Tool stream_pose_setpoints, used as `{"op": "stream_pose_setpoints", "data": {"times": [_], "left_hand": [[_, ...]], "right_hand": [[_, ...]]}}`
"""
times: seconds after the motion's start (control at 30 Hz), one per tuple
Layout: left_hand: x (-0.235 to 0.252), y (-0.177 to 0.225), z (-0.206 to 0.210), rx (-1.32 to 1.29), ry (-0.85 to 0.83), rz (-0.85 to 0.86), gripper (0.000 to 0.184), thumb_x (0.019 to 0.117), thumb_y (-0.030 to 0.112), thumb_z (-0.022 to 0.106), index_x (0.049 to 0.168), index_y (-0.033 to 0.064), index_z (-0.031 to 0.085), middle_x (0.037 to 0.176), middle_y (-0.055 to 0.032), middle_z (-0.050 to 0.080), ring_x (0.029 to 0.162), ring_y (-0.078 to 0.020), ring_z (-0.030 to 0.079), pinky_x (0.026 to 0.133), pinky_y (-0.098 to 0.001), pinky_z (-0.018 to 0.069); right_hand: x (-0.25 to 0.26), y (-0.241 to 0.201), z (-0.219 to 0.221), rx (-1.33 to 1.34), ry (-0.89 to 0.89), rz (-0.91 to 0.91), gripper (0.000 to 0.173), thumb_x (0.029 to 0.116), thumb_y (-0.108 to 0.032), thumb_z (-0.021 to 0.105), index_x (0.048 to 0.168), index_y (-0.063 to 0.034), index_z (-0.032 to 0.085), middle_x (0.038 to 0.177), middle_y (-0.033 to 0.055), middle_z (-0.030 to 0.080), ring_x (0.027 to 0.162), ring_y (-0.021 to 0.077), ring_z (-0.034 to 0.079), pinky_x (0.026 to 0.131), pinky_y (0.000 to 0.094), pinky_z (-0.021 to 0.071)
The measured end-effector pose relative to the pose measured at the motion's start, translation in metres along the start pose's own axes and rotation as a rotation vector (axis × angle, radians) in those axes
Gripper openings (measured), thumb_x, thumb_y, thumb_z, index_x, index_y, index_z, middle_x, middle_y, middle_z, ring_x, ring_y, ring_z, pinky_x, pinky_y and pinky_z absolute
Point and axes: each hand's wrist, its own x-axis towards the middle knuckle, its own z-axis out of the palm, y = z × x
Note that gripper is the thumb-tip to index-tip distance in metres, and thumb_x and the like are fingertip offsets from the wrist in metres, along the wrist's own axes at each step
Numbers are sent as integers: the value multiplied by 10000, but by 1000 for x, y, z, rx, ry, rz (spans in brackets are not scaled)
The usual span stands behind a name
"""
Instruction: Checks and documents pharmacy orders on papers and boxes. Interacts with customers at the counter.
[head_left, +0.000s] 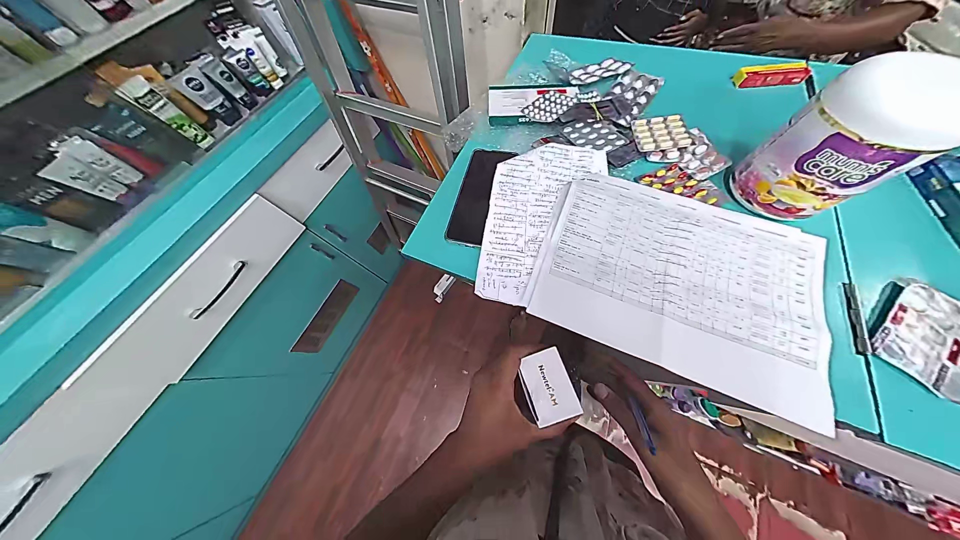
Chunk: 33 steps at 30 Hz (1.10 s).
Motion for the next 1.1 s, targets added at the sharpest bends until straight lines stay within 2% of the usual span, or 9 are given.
{"op": "stream_pose_setpoints", "data": {"times": [0.17,0.27,0.33,0.4,0.53,0.7,0.93,1.03,1.1], "left_hand": [[6,5,4,317,-37,143,713,653,424,869,1181,-16,682,1084,-119,762,995,-222,740,868,-385,599],[5,7,7,435,-42,212,649,618,340,863,1151,7,697,1063,-104,766,968,-243,748,833,-394,612],[7,8,8,515,-52,249,604,635,306,852,1138,7,707,1046,-110,766,936,-271,751,798,-418,613],[7,5,11,572,-71,278,551,654,286,823,1120,14,718,1041,-106,769,925,-277,755,785,-426,613],[7,3,11,575,-171,265,507,668,168,841,1127,-6,714,1066,-129,762,972,-295,747,835,-449,600],[13,5,7,584,-274,237,392,786,118,790,1137,-31,696,1114,-170,747,1053,-336,724,896,-480,572],[14,-9,11,536,-300,259,344,838,166,741,1122,-24,699,1079,-183,744,1004,-356,725,862,-506,573],[15,-9,8,413,-333,176,479,832,202,777,1230,-43,673,1160,-211,724,1081,-396,697,948,-552,539],[16,-11,3,281,-348,94,689,759,277,871,1296,-80,627,1205,-257,698,1133,-450,665,1014,-608,487]], "right_hand": [[1,-27,9,-161,-55,-295,514,954,-215,697,1377,52,578,1261,90,719,1134,70,691,960,237,577],[3,-29,25,-428,28,-432,522,888,-224,720,1332,38,640,1112,105,764,997,76,730,884,238,591],[5,-29,29,-574,65,-445,538,842,-226,730,1312,28,664,1009,122,774,869,157,753,777,323,616],[4,-35,30,-651,44,-386,571,817,-240,756,1311,30,668,956,147,772,804,249,758,717,432,620],[3,-48,31,-682,-67,-164,613,834,-233,792,1370,15,630,935,204,756,800,372,740,729,582,587],[11,-54,31,-710,-142,-21,567,887,-235,759,1383,2,621,911,248,739,811,433,724,753,621,561],[18,-47,38,-747,-166,25,593,869,-234,771,1387,7,613,928,285,724,846,478,709,776,646,545],[18,-43,33,-666,-109,-35,589,835,-228,789,1344,28,640,961,284,722,841,455,710,764,629,553],[18,-47,24,-551,-141,-17,552,860,-205,767,1339,40,643,1039,282,724,919,427,715,840,608,548]]}}
